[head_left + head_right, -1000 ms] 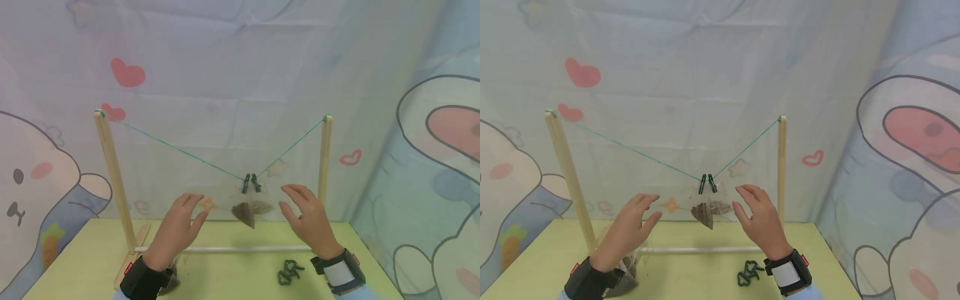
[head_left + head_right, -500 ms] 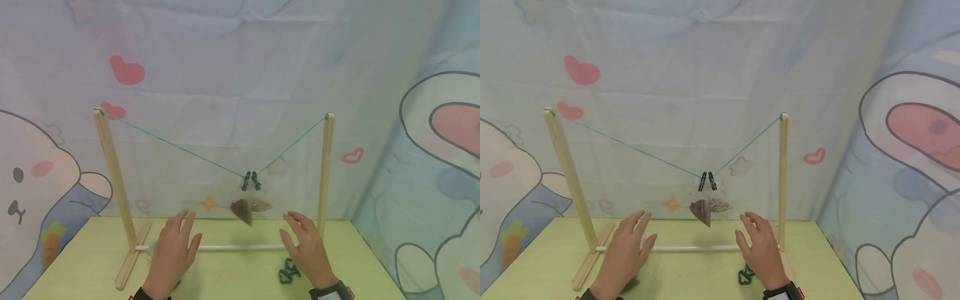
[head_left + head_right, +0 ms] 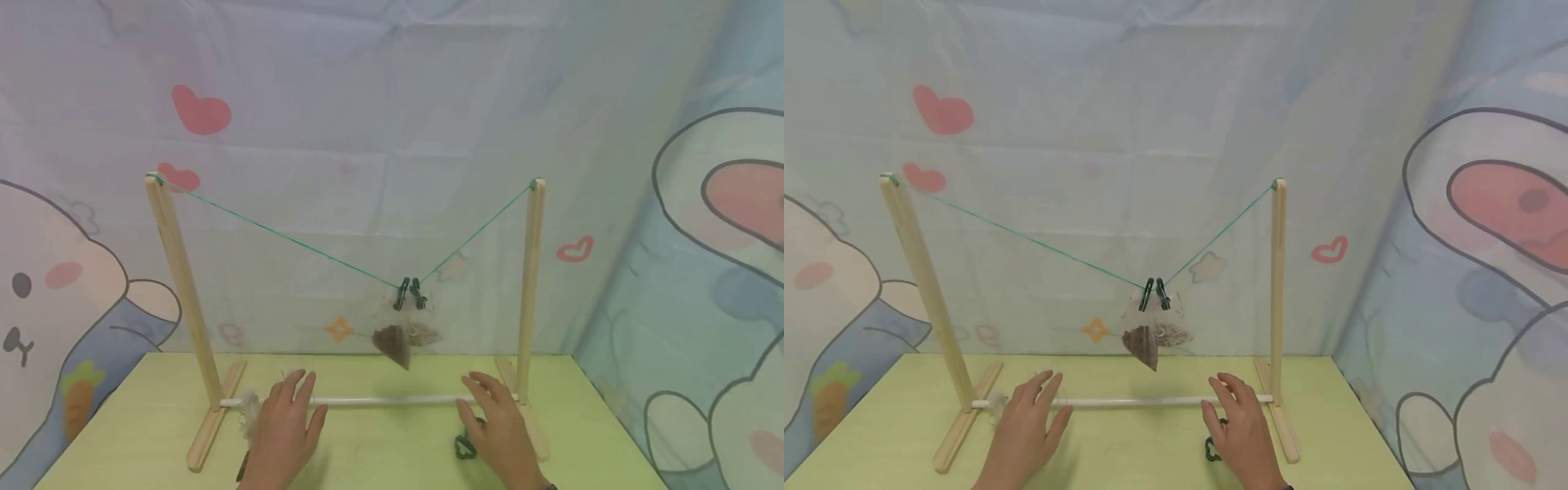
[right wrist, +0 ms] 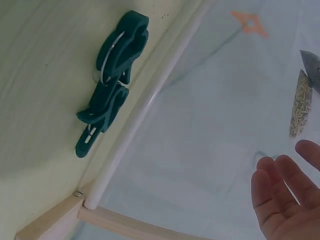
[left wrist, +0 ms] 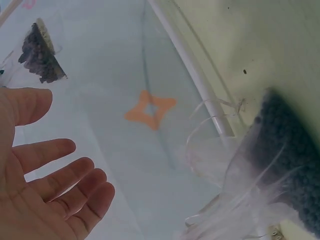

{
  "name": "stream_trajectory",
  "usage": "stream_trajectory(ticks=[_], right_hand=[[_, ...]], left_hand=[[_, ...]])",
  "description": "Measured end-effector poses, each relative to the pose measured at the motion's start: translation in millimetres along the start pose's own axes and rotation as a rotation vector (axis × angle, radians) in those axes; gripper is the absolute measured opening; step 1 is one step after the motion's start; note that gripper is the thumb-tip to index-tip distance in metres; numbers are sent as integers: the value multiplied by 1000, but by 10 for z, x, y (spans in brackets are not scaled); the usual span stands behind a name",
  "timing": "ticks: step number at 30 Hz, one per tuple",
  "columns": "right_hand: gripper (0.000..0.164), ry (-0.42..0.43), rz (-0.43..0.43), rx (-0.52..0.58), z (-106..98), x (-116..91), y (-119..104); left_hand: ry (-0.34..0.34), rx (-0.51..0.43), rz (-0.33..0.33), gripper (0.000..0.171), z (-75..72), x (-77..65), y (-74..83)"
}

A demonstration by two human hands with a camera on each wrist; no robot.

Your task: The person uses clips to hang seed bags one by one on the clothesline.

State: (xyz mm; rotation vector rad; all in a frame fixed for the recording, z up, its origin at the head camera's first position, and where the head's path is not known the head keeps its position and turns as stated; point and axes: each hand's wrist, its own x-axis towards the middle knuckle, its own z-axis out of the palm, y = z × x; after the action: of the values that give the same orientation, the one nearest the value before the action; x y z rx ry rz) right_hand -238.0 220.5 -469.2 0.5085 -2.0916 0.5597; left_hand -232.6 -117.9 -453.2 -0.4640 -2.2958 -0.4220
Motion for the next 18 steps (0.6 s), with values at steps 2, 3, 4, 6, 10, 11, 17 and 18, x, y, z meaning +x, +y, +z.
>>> stream_trajectory(ticks=[2, 3, 4, 6, 10, 11, 17, 18], right_hand=[[41, 9, -1, 8, 21, -33, 3], [40, 11, 1, 16, 31, -48, 5], [39, 10, 5, 23, 40, -63, 6], [37, 1, 22, 34, 54, -91, 7], [31, -16, 31, 34, 77, -130, 34], [31, -20, 27, 33, 80, -137, 46], [35, -218, 166, 48, 34, -177, 80], [34, -275, 216, 50, 19, -178, 76]], left_hand=[[-7, 3, 3, 52, 17, -14, -7], [-13, 7, 2, 52, 25, -19, -11], [-20, 13, -1, 52, 30, -22, -11], [-38, 18, -5, 50, 39, -28, -8], [-86, 22, -8, 48, 74, -36, 29], [-104, 15, -5, 48, 90, -40, 49], [-206, -37, 44, 47, 251, -60, 281], [-214, -38, 62, 46, 284, -63, 334]])
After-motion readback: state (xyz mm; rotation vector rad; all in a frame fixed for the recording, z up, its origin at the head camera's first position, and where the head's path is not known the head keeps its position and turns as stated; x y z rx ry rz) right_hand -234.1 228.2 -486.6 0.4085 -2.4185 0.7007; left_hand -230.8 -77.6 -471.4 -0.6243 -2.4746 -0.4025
